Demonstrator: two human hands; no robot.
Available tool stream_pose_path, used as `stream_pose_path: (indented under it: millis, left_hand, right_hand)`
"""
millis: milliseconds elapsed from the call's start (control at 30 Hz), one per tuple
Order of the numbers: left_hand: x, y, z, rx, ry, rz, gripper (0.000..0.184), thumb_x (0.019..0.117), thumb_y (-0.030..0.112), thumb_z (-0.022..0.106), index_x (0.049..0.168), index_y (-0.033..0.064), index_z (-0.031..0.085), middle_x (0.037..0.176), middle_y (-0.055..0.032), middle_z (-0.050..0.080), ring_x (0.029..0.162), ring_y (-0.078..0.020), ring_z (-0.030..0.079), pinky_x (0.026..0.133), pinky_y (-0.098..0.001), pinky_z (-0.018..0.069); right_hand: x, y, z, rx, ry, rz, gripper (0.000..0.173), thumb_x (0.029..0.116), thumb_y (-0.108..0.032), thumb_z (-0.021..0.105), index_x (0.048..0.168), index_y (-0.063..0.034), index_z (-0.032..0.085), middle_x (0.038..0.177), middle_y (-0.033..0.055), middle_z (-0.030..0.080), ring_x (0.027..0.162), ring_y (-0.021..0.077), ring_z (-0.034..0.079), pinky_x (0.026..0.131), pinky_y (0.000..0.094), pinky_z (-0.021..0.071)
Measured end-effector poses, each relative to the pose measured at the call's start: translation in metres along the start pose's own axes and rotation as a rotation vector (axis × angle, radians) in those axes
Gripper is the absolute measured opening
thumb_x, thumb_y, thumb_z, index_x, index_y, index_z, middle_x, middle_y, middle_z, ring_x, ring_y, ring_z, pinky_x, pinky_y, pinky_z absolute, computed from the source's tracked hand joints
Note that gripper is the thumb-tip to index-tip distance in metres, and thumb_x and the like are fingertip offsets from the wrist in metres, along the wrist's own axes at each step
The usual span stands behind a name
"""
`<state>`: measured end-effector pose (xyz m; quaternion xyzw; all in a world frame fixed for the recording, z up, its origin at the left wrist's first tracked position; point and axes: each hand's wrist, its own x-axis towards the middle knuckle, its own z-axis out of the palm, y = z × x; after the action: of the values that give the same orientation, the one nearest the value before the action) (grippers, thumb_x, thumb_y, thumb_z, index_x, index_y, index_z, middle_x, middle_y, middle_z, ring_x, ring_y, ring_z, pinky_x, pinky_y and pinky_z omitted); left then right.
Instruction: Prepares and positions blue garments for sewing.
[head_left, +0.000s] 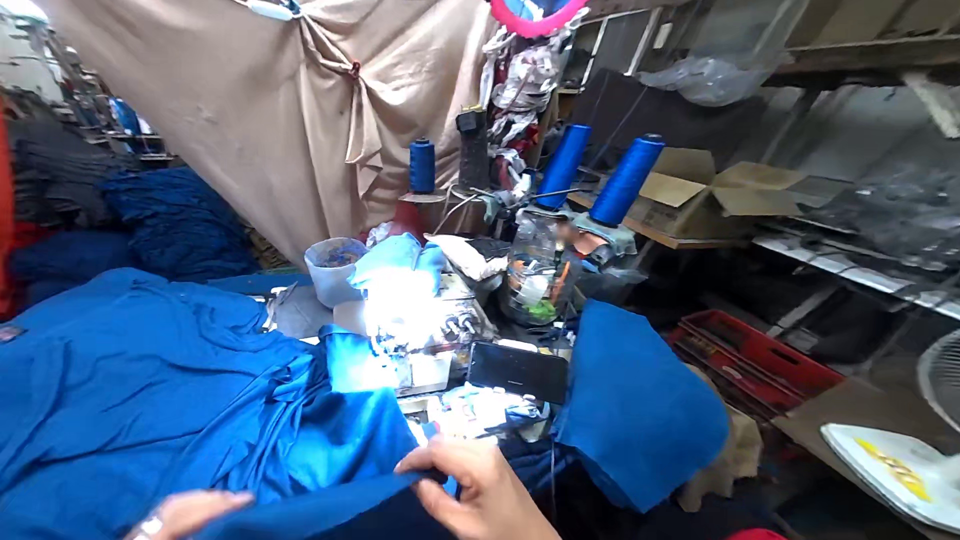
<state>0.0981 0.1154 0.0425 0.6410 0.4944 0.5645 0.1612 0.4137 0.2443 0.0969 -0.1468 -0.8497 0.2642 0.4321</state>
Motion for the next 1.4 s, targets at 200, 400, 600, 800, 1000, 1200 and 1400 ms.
stream_pose_path:
  millis: [200,400,600,800,1000,1200,1400]
  left_hand:
    - [0.120,0.065,-0.029,0.490,-0.039,0.315,0.018,0.0906,0.026,0.066,0.100,0.0288,0.080,0.097,0.0125,0.072,0.099,-0.0044,0.065,0.090,-0.0271,0.0536]
    - [0.198,-0.024,0.078,0.706,-0.419,0.056,0.010,0.0927,0.018,0.073,0.096,0.0142,0.081,0.093,-0.0081,0.075,0.099,-0.0322,0.067,0.090,-0.0565,0.0513]
    - [0.188,-0.075,0.113,0.663,-0.399,-0.027,0.014,0.0938,0.023,0.072,0.095,0.0113,0.080,0.098,-0.0130,0.075,0.104,-0.0353,0.067,0.092,-0.0575,0.0509]
    - [0.173,-0.063,0.094,0.522,-0.252,0.079,0.020,0.0933,0.029,0.073,0.092,0.0109,0.081,0.088,-0.0060,0.074,0.091,-0.0245,0.069,0.084,-0.0486,0.0542]
    - [0.167,-0.061,0.084,0.412,-0.170,0.173,0.014,0.0899,0.030,0.072,0.088,0.0208,0.081,0.084,0.0102,0.072,0.089,-0.0057,0.063,0.084,-0.0343,0.0480]
    - [0.174,-0.072,0.095,0.366,-0.125,0.153,0.013,0.0881,0.028,0.075,0.087,0.0164,0.079,0.088,0.0043,0.072,0.092,-0.0089,0.066,0.085,-0.0332,0.0550]
    - [0.177,-0.071,0.107,0.352,-0.182,0.031,0.014,0.0931,0.021,0.073,0.098,0.0093,0.079,0.100,-0.0037,0.076,0.096,-0.0127,0.072,0.090,-0.0369,0.0586]
  right_hand:
    - [-0.022,-0.018,0.052,0.492,-0.129,0.220,0.020,0.0958,-0.002,0.065,0.110,0.0120,0.067,0.095,0.0172,0.074,0.086,0.0130,0.072,0.081,0.0305,0.0601]
    - [-0.046,0.094,0.077,0.412,-0.044,0.793,0.016,0.0935,-0.011,0.066,0.106,0.0003,0.067,0.077,-0.0012,0.065,0.068,0.0044,0.061,0.068,0.0252,0.0540]
    - [-0.050,0.144,0.088,0.278,-0.045,0.890,0.023,0.0943,-0.017,0.067,0.108,0.0016,0.067,0.077,0.0026,0.060,0.067,0.0098,0.057,0.068,0.0296,0.0515]
    - [-0.018,0.135,0.091,0.349,0.300,0.788,0.022,0.0946,-0.017,0.070,0.106,0.0017,0.072,0.093,0.0065,0.072,0.084,0.0063,0.068,0.081,0.0253,0.0565]
    - [-0.018,0.132,0.097,0.202,0.443,0.656,0.014,0.0890,-0.018,0.074,0.090,-0.0035,0.076,0.087,0.0028,0.070,0.079,0.0040,0.065,0.075,0.0214,0.0551]
    - [-0.017,0.140,0.095,0.136,0.486,0.662,0.017,0.0836,-0.018,0.079,0.089,-0.0031,0.074,0.097,0.0081,0.070,0.088,0.0092,0.066,0.076,0.0235,0.0545]
    - [-0.015,0.138,0.088,0.111,0.386,0.755,0.021,0.0861,-0.020,0.077,0.088,-0.0001,0.072,0.085,0.0060,0.069,0.078,0.0090,0.063,0.076,0.0278,0.0535]
